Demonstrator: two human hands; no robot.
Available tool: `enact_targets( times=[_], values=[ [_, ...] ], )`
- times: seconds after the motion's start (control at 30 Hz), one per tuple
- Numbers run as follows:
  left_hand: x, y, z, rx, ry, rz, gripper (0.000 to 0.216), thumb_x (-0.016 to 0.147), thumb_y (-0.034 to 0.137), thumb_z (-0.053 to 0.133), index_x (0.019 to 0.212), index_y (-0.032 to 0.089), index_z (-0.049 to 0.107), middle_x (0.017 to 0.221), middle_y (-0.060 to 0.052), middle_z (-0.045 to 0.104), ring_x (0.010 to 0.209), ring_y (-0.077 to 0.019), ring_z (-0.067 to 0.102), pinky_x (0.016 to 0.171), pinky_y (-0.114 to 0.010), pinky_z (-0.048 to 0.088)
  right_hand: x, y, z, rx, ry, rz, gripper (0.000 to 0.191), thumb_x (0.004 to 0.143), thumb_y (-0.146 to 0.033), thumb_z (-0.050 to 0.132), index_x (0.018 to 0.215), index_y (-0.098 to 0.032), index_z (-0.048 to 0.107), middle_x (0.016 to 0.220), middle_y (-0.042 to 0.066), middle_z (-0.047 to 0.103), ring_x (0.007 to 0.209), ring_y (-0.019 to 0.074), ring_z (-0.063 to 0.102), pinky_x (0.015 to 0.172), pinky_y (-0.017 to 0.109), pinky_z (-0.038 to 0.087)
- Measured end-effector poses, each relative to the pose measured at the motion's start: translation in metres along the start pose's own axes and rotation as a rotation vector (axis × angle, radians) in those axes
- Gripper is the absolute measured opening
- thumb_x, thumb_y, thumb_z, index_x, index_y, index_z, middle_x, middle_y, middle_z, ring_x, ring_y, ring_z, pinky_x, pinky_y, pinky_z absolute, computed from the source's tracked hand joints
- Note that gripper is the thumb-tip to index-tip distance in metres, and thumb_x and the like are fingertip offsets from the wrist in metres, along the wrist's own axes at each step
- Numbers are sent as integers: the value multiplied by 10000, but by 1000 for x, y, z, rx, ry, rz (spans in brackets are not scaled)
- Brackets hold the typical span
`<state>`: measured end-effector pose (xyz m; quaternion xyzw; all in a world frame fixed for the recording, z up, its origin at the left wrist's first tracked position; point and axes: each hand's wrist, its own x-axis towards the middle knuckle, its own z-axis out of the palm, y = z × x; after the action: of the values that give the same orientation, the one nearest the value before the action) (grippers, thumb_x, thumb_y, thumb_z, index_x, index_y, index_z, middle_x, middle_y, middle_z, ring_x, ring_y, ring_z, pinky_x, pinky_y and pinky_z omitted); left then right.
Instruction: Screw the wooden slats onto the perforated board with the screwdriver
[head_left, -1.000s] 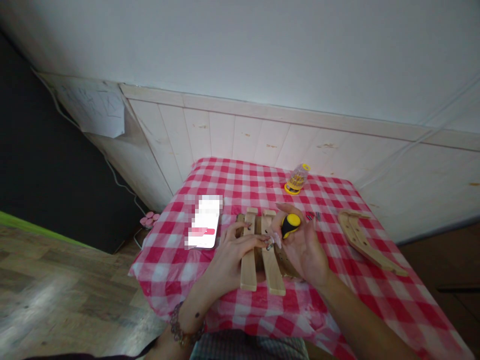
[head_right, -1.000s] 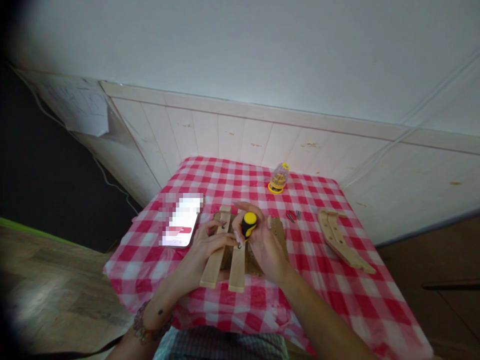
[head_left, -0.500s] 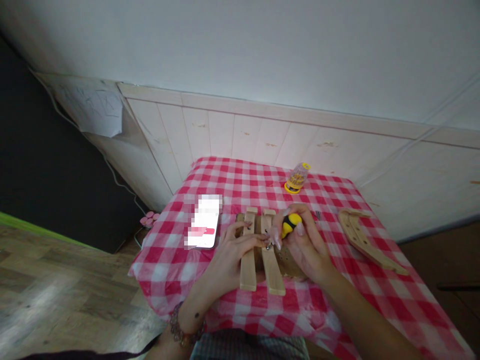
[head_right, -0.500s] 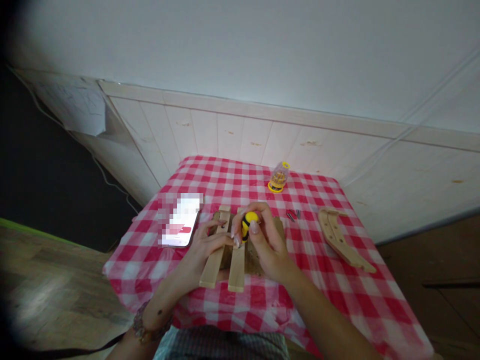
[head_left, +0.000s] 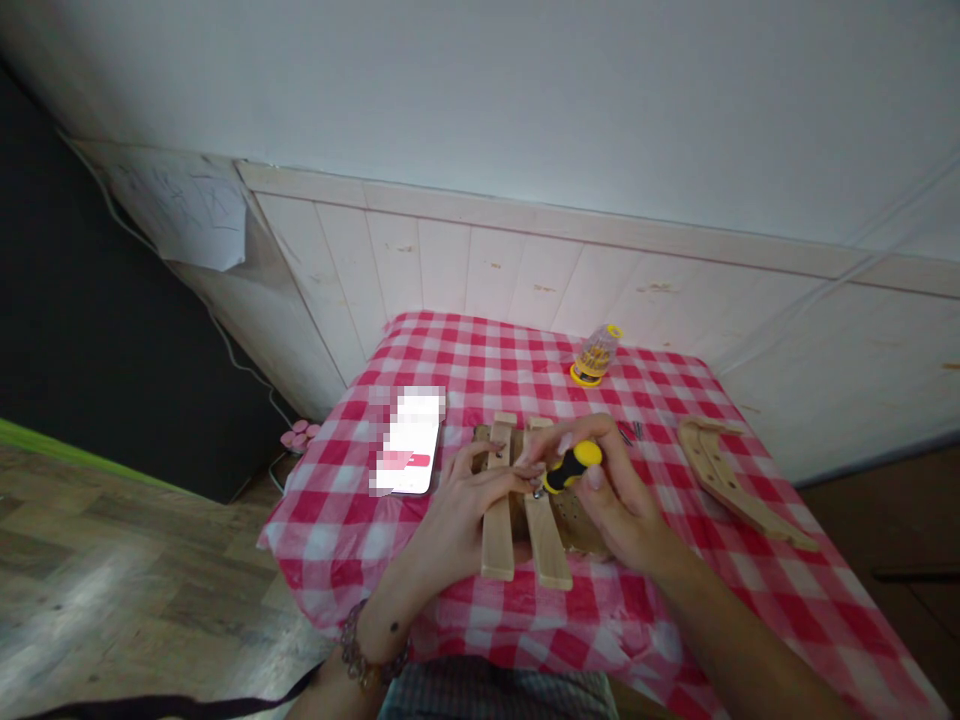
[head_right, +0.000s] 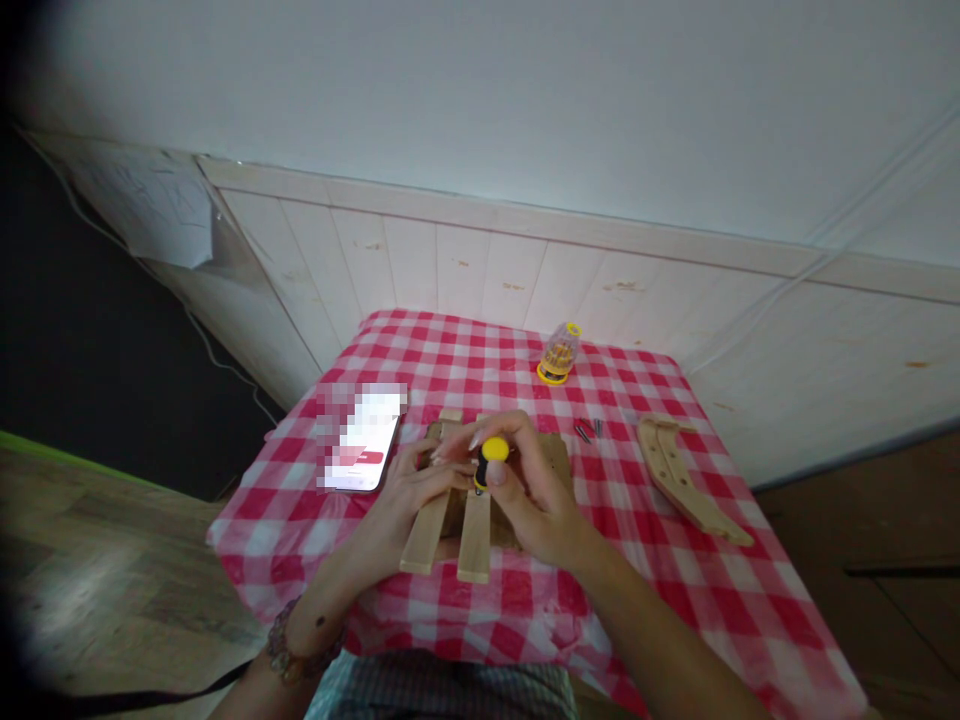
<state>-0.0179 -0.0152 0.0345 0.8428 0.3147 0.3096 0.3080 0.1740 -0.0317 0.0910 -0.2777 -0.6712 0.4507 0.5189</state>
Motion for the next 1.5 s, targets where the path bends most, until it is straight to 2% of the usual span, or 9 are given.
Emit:
enact_targets(
  times=[0.2, 0.3, 0.4, 0.7, 0.83, 1.07, 1.23, 1.33, 1.5],
  values=[
    [-2, -4, 3, 12, 14, 5, 390, 736, 358, 877, 1066, 263, 693, 1322, -56, 704, 1352, -380, 458, 1130, -555, 355, 3, 0, 6, 54, -95, -56, 137, 1057, -419, 516, 1134, -341, 436, 816, -36, 575, 647, 157, 495, 651, 304, 461],
    [-3, -5, 4, 14, 12, -7, 449, 703, 335, 903, 1088, 257, 686, 1360, -55, 686, 1384, -387, 414, 1145, -553, 331, 5, 5, 8, 115, -74, -32, 349, 1053, -588, 384, 1089, -283, 551, 740, -19, 518, 627, 174, 447, 641, 330, 454],
    [-2, -5, 3, 17, -11, -18, 495, 704, 331, 900, 1142, 262, 679, 1333, -50, 702, 1377, -389, 410, 1135, -553, 338, 4, 9, 8, 230, -23, 7, 456, 1073, -579, 297, 999, -271, 625, 700, -11, 500, 599, 178, 415, 619, 330, 456],
    [-1, -4, 2, 30, 13, 21, 424, 789, 428, 820, 1157, 259, 695, 1257, -75, 725, 1328, -380, 463, 1106, -552, 365, -3, 10, -3, 149, -100, -22, 273, 1079, -475, 417, 1124, -300, 621, 1014, 42, 623, 834, 187, 587, 868, 398, 504],
    [-2, -5, 4, 33, 26, 47, 411, 800, 447, 809, 1147, 257, 696, 1226, -72, 732, 1336, -373, 467, 1113, -545, 367, 1, 6, -1, 193, -177, -43, 212, 1083, -436, 441, 1203, -320, 571, 977, 23, 647, 744, 159, 585, 762, 355, 514],
    [-2, -6, 3, 4, -18, -15, 495, 734, 420, 875, 1169, 273, 692, 1302, -57, 713, 1361, -385, 443, 1145, -568, 343, 3, 13, 8, 278, 99, -12, 251, 1022, -544, 536, 1131, -323, 584, 696, -47, 501, 593, 151, 410, 609, 286, 415],
    [-2, -6, 3, -1, -16, -13, 522, 707, 388, 899, 1171, 269, 690, 1321, -58, 703, 1346, -386, 447, 1135, -564, 356, 5, 11, 10, 339, 115, 95, 397, 1030, -610, 442, 1039, -274, 655, 663, -30, 487, 548, 153, 386, 538, 280, 429],
    [-3, -6, 3, 0, -14, -9, 502, 733, 381, 880, 1182, 270, 686, 1317, -58, 705, 1349, -385, 439, 1133, -569, 352, 4, 13, 6, 291, 85, 78, 331, 1037, -553, 484, 970, -272, 646, 730, -15, 525, 614, 157, 472, 614, 292, 479],
    [-4, -6, 4, 8, 23, 1, 489, 742, 399, 879, 1174, 263, 696, 1383, -87, 658, 1406, -392, 383, 1143, -573, 339, 5, 11, -3, 152, -37, 59, 245, 1042, -518, 495, 1108, -298, 582, 1037, 44, 636, 841, 192, 616, 832, 389, 527]
  ],
)
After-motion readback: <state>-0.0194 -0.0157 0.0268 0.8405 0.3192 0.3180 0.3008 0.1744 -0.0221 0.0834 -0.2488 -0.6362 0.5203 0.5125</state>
